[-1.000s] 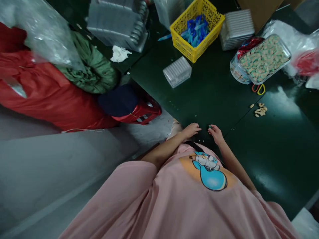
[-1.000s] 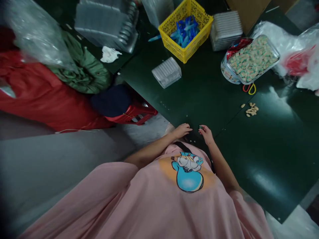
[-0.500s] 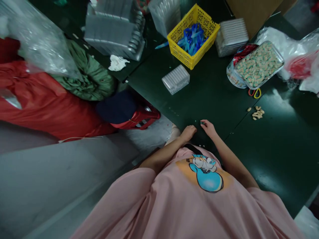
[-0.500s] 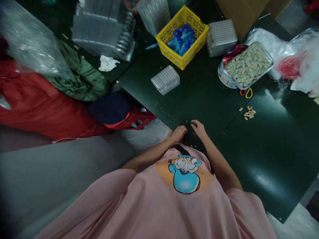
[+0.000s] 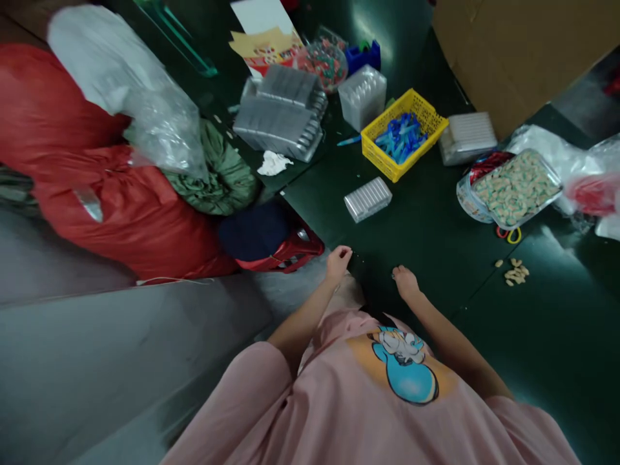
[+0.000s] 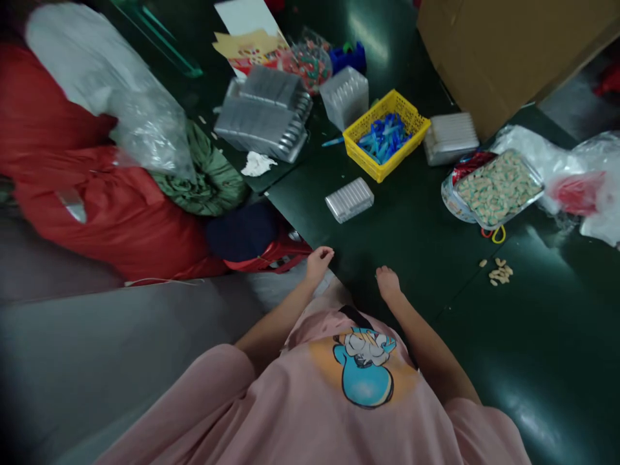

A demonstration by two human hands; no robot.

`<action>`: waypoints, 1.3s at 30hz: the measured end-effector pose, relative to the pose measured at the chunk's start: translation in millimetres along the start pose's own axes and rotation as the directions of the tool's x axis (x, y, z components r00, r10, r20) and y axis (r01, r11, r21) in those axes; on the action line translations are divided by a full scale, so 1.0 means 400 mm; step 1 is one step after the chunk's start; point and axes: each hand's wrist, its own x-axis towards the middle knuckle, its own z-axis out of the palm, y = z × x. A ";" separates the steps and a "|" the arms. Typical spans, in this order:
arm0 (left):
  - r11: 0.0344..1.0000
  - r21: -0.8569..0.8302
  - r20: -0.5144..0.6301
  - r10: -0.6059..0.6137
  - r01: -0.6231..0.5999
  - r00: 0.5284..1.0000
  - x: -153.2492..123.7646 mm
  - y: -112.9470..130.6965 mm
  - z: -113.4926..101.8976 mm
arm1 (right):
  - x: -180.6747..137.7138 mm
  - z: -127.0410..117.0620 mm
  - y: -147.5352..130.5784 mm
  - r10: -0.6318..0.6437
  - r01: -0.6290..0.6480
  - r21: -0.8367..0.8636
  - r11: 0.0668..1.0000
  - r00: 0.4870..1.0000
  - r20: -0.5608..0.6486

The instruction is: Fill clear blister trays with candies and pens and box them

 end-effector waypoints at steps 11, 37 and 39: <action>0.986 0.060 0.072 0.152 -0.157 0.986 0.607 0.128 -0.107 | 0.000 -0.008 -0.022 0.209 -0.197 0.112 0.974 0.971 -0.112; 0.888 0.311 0.406 0.197 -0.338 0.892 0.852 0.147 -0.024 | 0.272 -0.295 -0.051 0.580 -0.284 0.583 0.761 0.700 -0.416; 0.893 0.319 0.355 0.197 -0.316 0.914 0.910 0.149 -0.060 | 0.285 -0.319 -0.058 0.587 -0.279 0.591 0.757 0.687 -0.428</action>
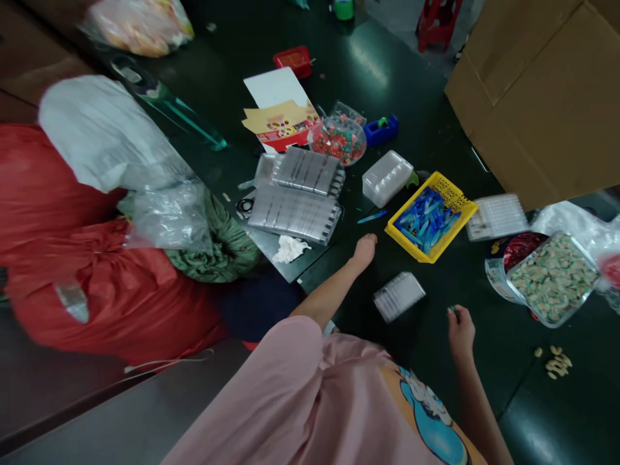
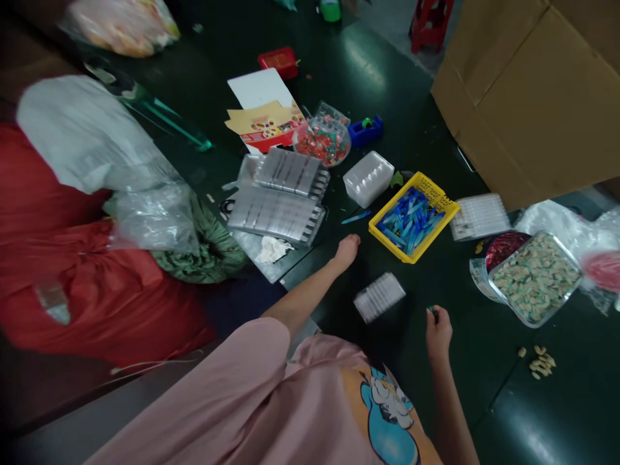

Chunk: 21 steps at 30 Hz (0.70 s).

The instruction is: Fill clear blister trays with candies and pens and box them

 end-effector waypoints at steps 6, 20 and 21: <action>0.993 -0.011 -0.129 -0.119 0.118 0.985 0.178 -0.078 -0.145 | 0.028 -0.011 -0.064 0.028 -0.028 0.051 0.998 1.000 -0.004; 0.931 -0.240 -0.119 -0.310 0.275 0.943 0.249 -0.082 -0.181 | 0.119 -0.004 -0.200 -0.021 0.016 0.155 0.988 0.999 0.033; 0.924 -0.274 -0.130 -0.310 0.266 0.942 0.240 -0.076 -0.187 | 0.126 0.002 -0.218 -0.027 0.019 0.163 0.987 0.998 0.049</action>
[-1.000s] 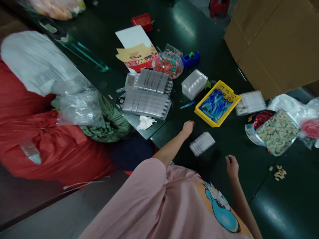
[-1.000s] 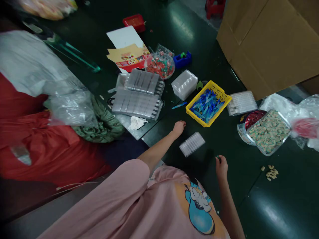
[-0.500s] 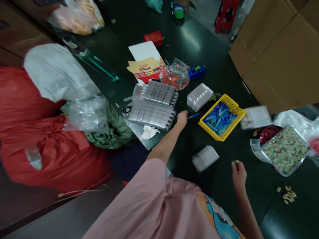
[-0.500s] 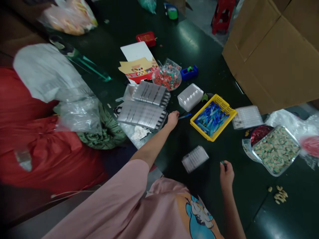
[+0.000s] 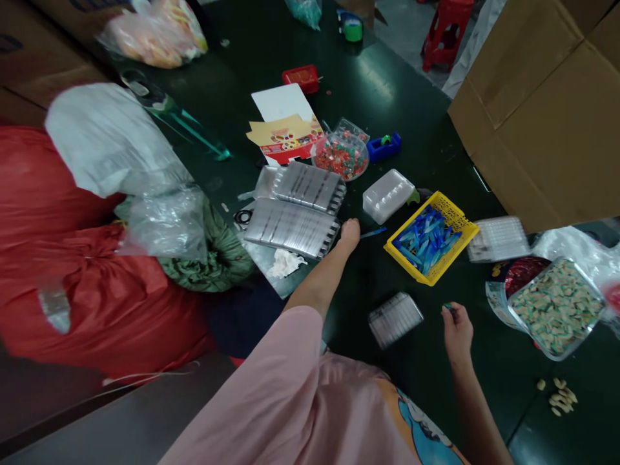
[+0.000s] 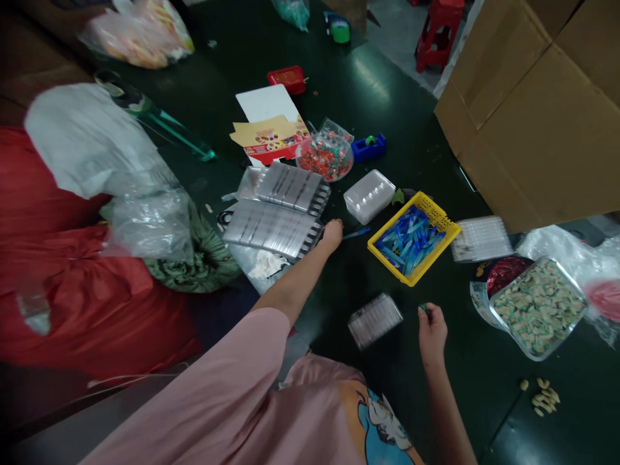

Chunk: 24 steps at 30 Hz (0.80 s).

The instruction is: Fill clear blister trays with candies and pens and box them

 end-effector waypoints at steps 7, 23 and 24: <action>0.836 -0.546 0.114 0.015 0.050 0.993 -0.232 0.074 -0.015 | 0.082 0.129 -0.206 -0.315 0.297 0.110 0.949 0.916 0.249; 0.001 -0.814 0.556 -0.289 0.581 0.779 -0.318 0.042 -0.088 | 0.100 0.415 -0.406 -0.669 0.823 -0.209 0.528 0.554 0.495; -0.006 -0.803 0.570 -0.296 0.595 0.766 -0.308 0.047 -0.089 | 0.104 0.419 -0.406 -0.672 0.824 -0.199 0.530 0.552 0.494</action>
